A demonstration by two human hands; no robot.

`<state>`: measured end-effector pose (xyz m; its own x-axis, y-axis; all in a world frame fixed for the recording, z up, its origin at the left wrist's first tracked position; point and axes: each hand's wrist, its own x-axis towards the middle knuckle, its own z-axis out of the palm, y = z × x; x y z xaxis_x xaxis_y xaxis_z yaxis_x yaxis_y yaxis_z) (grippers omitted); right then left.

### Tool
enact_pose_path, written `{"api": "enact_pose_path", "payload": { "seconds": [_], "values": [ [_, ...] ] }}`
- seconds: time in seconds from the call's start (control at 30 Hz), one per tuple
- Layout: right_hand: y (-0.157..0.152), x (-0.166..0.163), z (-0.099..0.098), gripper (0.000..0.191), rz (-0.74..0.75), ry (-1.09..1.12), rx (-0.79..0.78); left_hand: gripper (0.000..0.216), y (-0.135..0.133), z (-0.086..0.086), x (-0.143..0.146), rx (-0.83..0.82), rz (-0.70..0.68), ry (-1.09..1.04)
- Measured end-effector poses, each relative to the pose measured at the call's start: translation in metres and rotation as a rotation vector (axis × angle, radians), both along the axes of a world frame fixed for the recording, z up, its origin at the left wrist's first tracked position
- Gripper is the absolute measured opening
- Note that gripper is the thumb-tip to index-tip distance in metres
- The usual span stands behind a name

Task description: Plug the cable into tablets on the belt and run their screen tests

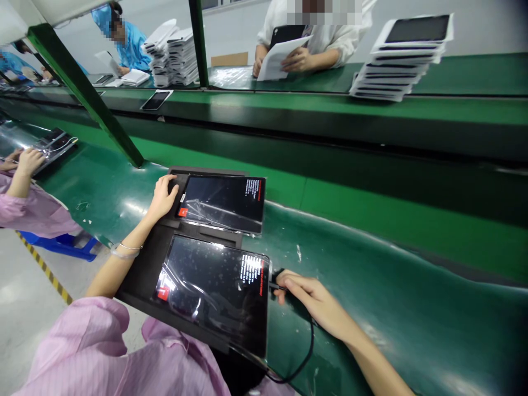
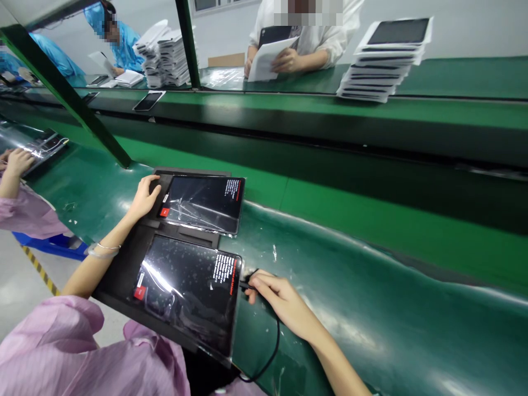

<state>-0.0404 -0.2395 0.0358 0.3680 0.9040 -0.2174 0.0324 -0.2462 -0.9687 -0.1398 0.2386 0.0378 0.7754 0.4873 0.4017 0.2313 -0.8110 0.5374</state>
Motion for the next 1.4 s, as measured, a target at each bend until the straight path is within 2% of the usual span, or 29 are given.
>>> {"api": "enact_pose_path", "payload": {
  "seconds": [1.4],
  "values": [
    [0.0007,0.0000,0.0031,0.058,0.003,-0.010,-0.014,0.029,-0.0044,0.0086,-0.0005,-0.010,0.009,0.044]
  ]
}}
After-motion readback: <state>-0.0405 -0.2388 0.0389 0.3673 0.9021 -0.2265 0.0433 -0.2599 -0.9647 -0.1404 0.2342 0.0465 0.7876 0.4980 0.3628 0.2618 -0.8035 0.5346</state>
